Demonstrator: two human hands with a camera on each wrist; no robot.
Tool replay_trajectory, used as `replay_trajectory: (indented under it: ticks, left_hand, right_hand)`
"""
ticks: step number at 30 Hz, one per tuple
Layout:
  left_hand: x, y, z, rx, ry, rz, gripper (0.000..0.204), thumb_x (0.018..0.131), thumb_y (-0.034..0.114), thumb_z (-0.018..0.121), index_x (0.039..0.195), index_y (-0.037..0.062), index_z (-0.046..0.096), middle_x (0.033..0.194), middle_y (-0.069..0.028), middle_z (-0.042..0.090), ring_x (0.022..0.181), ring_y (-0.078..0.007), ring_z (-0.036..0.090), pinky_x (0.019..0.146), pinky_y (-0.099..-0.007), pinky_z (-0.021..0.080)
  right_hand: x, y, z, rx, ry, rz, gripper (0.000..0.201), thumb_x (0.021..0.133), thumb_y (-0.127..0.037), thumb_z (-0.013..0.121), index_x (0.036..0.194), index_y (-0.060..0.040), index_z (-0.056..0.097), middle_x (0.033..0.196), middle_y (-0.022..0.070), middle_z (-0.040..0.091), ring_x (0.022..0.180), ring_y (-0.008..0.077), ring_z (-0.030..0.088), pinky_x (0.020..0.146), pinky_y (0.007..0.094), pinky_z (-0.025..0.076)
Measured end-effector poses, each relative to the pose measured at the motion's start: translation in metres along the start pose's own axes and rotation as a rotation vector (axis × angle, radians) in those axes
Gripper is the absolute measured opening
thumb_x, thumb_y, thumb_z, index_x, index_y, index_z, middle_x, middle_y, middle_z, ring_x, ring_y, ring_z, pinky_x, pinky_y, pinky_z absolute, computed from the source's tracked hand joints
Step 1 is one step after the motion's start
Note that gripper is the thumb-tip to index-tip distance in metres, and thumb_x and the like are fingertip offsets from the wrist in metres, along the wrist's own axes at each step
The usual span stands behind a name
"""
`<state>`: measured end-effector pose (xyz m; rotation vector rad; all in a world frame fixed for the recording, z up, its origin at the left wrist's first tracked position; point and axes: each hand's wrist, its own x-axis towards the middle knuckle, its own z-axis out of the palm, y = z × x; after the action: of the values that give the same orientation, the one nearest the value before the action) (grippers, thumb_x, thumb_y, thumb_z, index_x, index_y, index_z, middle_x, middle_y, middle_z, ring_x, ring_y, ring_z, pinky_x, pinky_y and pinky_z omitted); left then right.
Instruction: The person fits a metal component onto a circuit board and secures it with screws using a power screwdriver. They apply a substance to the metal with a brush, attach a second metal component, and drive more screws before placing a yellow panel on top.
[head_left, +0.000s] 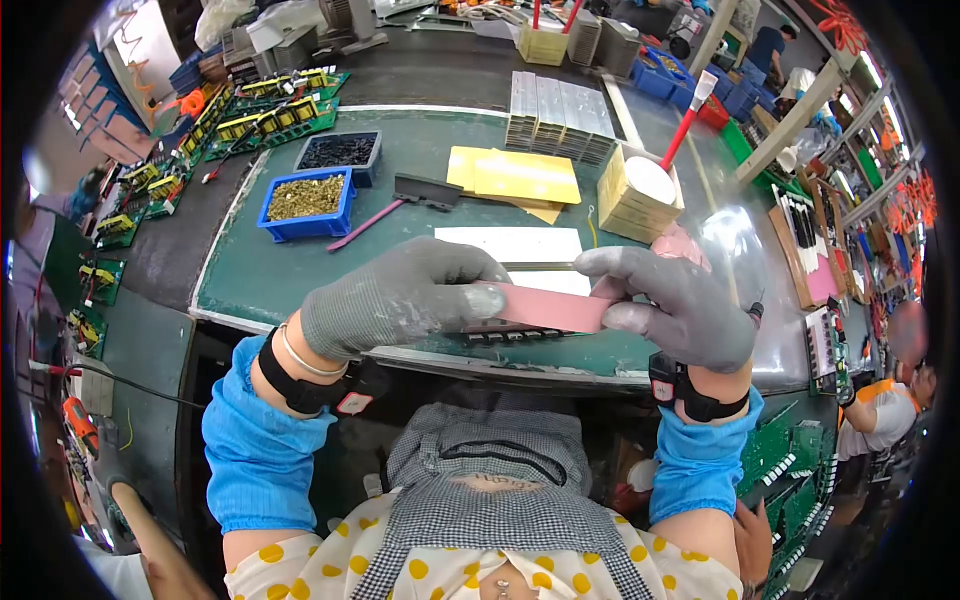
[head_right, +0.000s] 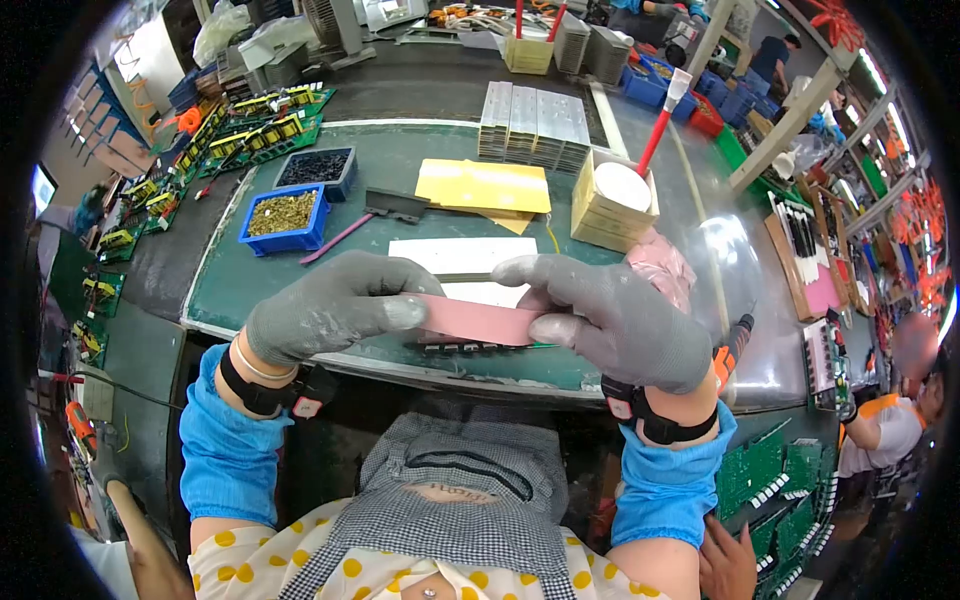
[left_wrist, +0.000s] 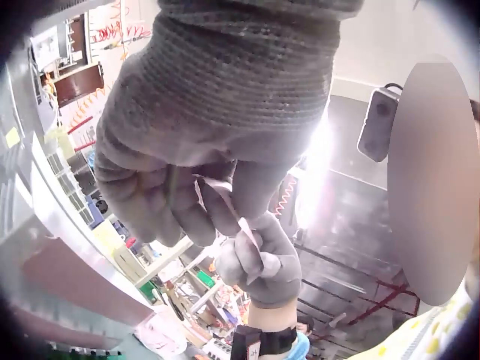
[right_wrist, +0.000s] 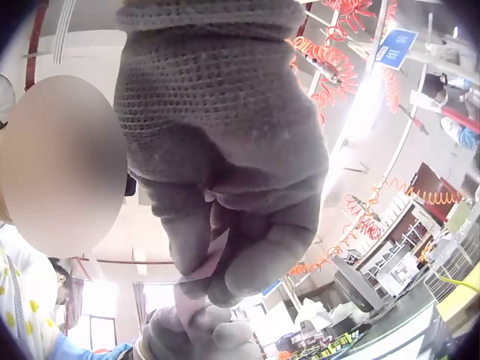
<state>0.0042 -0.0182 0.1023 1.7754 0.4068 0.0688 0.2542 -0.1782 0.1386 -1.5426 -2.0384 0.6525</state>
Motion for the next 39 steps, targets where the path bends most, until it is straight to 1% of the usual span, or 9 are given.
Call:
replay_trajectory:
  ticks: [3,6,9,13,15,19,25,31,39]
  left_hand:
    - [-0.006,-0.001,-0.004,-0.001,0.052,-0.034,0.026,0.094,0.02,0.063,0.108,-0.0011,0.066,0.093,0.0007,0.063,0.088,-0.0076,0.052,0.081,-0.0255,0.044]
    - [-0.01,0.001,-0.008,0.044,0.085,0.004,0.022,0.092,0.017,0.064,0.104,-0.0012,0.066,0.092,0.0001,0.062,0.086,-0.0077,0.052,0.079,-0.0248,0.044]
    - [-0.005,-0.008,-0.014,0.102,0.1,0.08,0.017,0.09,0.012,0.064,0.102,-0.0005,0.065,0.091,-0.0008,0.062,0.085,-0.0081,0.053,0.078,-0.0249,0.044]
    - [0.017,-0.004,-0.022,0.246,0.258,0.103,0.015,0.089,0.008,0.064,0.101,-0.0009,0.065,0.089,-0.004,0.062,0.085,-0.0106,0.055,0.078,-0.0277,0.046]
    - [0.039,-0.014,-0.035,0.329,0.327,0.12,0.016,0.088,0.006,0.064,0.102,-0.0012,0.064,0.089,-0.0066,0.063,0.085,-0.0134,0.056,0.079,-0.0298,0.047]
    - [0.072,-0.031,-0.063,0.563,0.302,0.12,0.02,0.086,0.003,0.063,0.105,-0.0013,0.065,0.093,-0.013,0.065,0.085,-0.0235,0.061,0.082,-0.0336,0.048]
    - [0.093,-0.051,-0.079,0.653,0.144,-0.046,0.021,0.084,0.002,0.065,0.105,0.0016,0.067,0.094,-0.0137,0.067,0.09,-0.0253,0.064,0.084,-0.0344,0.05]
    - [0.099,-0.057,-0.085,0.683,0.031,0.02,0.017,0.081,0.0,0.066,0.098,-0.0007,0.069,0.094,-0.0134,0.068,0.09,-0.0283,0.065,0.083,-0.0352,0.051]
    - [0.099,-0.059,-0.084,0.683,-0.007,0.059,0.015,0.081,-0.002,0.063,0.095,0.0001,0.07,0.094,-0.0125,0.068,0.089,-0.0269,0.066,0.082,-0.0351,0.052]
  right_hand:
    - [0.006,0.011,0.002,0.089,0.002,-0.04,0.049,0.084,-0.004,0.068,0.132,0.001,0.054,0.091,0.0102,0.069,0.085,0.0169,0.066,0.075,0.0304,0.052]
    - [0.009,0.02,0.004,0.096,-0.012,-0.041,0.049,0.084,-0.004,0.07,0.13,0.0013,0.056,0.092,0.0105,0.07,0.085,0.0181,0.068,0.075,0.0303,0.052]
    - [0.009,0.023,-0.002,-0.042,-0.034,0.014,0.04,0.083,-0.004,0.07,0.123,-0.002,0.063,0.092,0.0117,0.072,0.085,0.021,0.07,0.075,0.031,0.053]
    - [0.035,0.028,-0.013,-0.249,0.111,0.132,0.02,0.085,-0.014,0.068,0.104,-0.0101,0.071,0.092,0.0111,0.072,0.087,0.0296,0.07,0.074,0.0357,0.054]
    - [0.057,0.052,-0.017,-0.245,0.122,0.053,0.018,0.084,-0.014,0.067,0.102,-0.0095,0.071,0.09,0.012,0.072,0.085,0.031,0.069,0.074,0.0365,0.053]
    - [0.094,0.083,-0.021,-0.332,0.024,0.029,0.016,0.083,-0.012,0.066,0.098,-0.0076,0.071,0.087,0.0127,0.071,0.082,0.0331,0.067,0.074,0.0386,0.052]
    - [0.128,0.129,-0.004,-0.27,-0.21,0.08,0.019,0.08,-0.002,0.066,0.098,-0.0031,0.07,0.091,0.014,0.07,0.085,0.0294,0.066,0.077,0.0366,0.052]
    - [0.135,0.133,0.0,-0.199,-0.354,0.141,0.017,0.08,-0.001,0.064,0.097,-0.0031,0.07,0.09,0.0143,0.069,0.085,0.0293,0.066,0.077,0.0366,0.052]
    - [0.135,0.138,0.0,-0.187,-0.403,0.131,0.017,0.086,-0.01,0.061,0.099,-0.0085,0.071,0.092,0.0127,0.071,0.088,0.0287,0.067,0.081,0.0375,0.052]
